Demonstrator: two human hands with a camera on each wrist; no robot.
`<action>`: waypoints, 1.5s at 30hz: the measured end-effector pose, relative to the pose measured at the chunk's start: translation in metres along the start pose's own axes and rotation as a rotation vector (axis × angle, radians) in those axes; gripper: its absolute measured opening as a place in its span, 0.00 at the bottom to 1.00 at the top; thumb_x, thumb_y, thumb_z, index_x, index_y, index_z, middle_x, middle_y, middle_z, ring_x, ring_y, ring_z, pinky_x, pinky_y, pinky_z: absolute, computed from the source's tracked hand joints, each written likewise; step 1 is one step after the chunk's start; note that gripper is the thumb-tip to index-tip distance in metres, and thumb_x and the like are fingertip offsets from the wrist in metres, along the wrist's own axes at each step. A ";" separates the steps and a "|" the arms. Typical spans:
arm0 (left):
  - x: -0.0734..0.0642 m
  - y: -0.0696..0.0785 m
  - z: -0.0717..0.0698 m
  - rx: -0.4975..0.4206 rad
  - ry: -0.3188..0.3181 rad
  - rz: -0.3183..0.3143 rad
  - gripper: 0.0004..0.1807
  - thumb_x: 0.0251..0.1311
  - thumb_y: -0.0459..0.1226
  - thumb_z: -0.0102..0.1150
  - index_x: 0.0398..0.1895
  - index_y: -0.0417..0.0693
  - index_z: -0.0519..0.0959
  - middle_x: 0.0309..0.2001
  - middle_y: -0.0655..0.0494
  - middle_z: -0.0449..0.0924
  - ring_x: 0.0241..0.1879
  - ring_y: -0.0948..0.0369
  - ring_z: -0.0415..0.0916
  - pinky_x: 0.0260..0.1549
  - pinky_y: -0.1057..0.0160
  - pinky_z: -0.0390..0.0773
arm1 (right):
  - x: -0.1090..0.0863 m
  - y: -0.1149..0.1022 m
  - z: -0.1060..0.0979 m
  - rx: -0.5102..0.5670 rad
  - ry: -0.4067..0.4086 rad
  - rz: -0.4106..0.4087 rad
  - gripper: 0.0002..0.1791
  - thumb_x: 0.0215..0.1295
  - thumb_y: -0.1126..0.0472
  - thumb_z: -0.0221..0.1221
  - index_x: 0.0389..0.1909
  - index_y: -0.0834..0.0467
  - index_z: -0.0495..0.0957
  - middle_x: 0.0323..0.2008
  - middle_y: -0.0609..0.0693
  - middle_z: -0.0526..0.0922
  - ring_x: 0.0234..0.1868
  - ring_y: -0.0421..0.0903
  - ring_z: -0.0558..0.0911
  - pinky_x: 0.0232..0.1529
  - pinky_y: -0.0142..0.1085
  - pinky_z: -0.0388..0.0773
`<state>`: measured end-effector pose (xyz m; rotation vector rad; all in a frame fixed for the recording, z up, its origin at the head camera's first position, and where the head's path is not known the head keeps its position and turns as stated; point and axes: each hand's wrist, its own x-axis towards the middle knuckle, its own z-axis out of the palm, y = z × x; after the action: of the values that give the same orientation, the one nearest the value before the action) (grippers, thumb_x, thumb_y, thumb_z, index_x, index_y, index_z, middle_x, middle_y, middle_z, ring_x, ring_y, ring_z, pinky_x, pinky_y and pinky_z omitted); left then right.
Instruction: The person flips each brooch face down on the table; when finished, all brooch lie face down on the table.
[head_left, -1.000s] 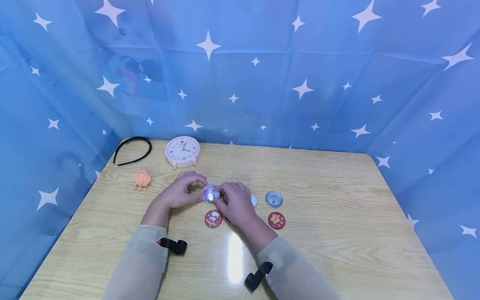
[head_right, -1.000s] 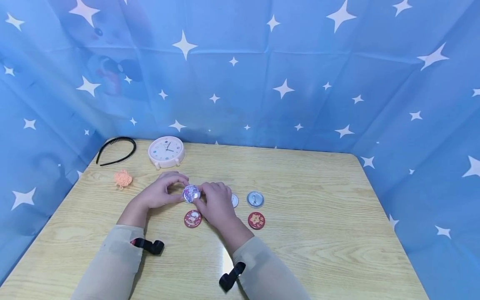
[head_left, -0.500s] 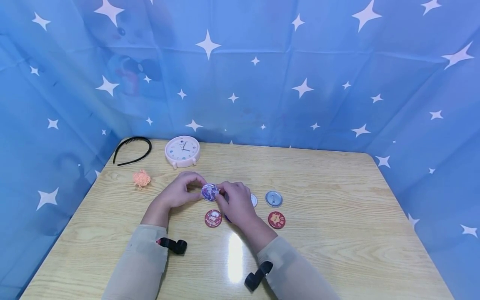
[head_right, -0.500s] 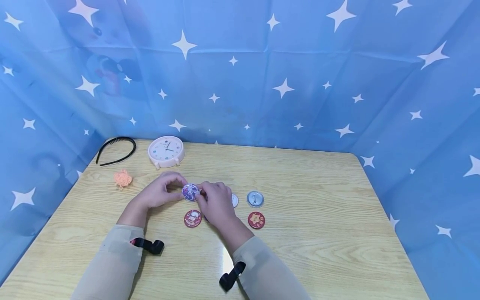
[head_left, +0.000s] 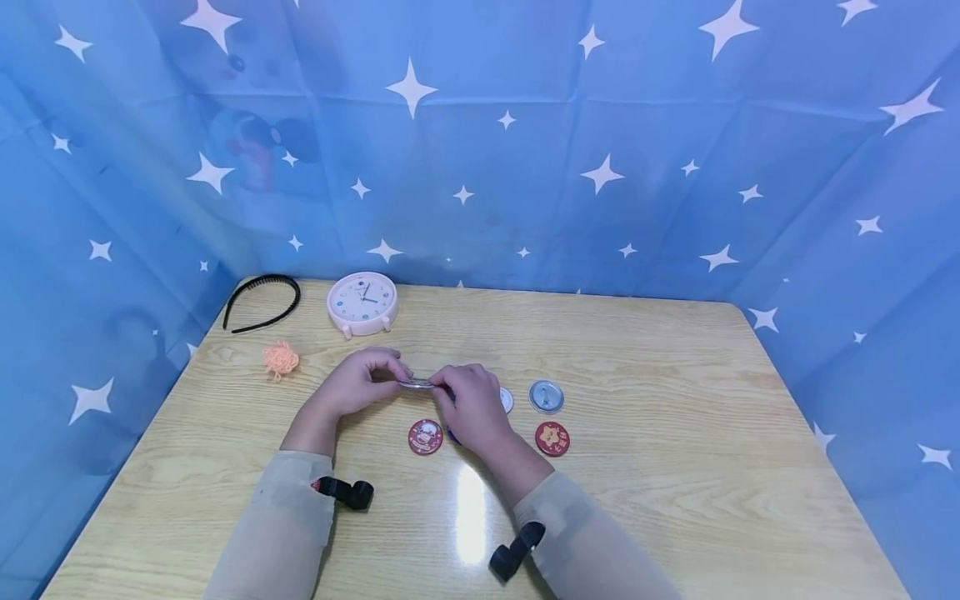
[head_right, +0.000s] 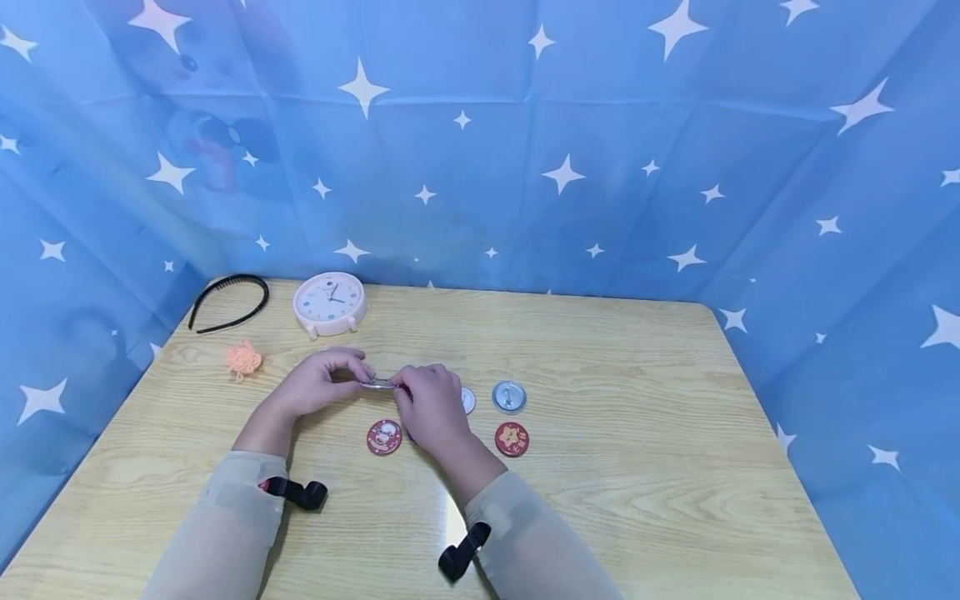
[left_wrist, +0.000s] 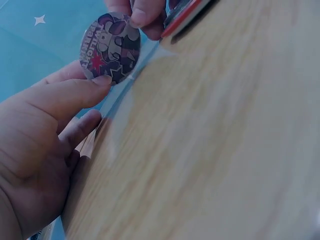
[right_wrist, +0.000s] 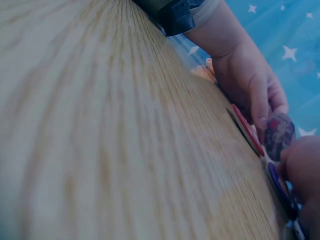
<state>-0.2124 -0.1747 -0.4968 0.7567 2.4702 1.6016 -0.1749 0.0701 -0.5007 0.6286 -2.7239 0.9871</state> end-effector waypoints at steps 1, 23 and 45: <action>0.000 0.000 0.000 0.002 0.003 -0.007 0.09 0.61 0.22 0.70 0.36 0.45 0.88 0.46 0.48 0.89 0.70 0.38 0.72 0.76 0.39 0.59 | 0.000 0.000 0.000 -0.004 -0.004 -0.002 0.05 0.75 0.58 0.66 0.48 0.49 0.87 0.46 0.42 0.91 0.53 0.51 0.82 0.64 0.53 0.71; 0.004 -0.001 -0.001 0.079 -0.038 -0.001 0.12 0.54 0.22 0.76 0.34 0.48 0.91 0.42 0.55 0.90 0.69 0.39 0.73 0.75 0.40 0.60 | -0.003 -0.002 0.001 -0.122 -0.045 0.040 0.19 0.66 0.46 0.73 0.55 0.47 0.89 0.48 0.45 0.84 0.54 0.48 0.76 0.60 0.46 0.72; -0.007 0.008 0.020 0.062 0.051 -0.117 0.22 0.69 0.39 0.70 0.62 0.40 0.79 0.54 0.49 0.84 0.58 0.50 0.78 0.61 0.46 0.73 | -0.007 -0.001 -0.003 -0.220 -0.051 -0.052 0.25 0.79 0.37 0.55 0.56 0.51 0.88 0.49 0.46 0.85 0.56 0.48 0.79 0.68 0.49 0.70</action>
<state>-0.1963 -0.1585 -0.5000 0.5740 2.5587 1.5293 -0.1687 0.0740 -0.4999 0.6884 -2.7909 0.6550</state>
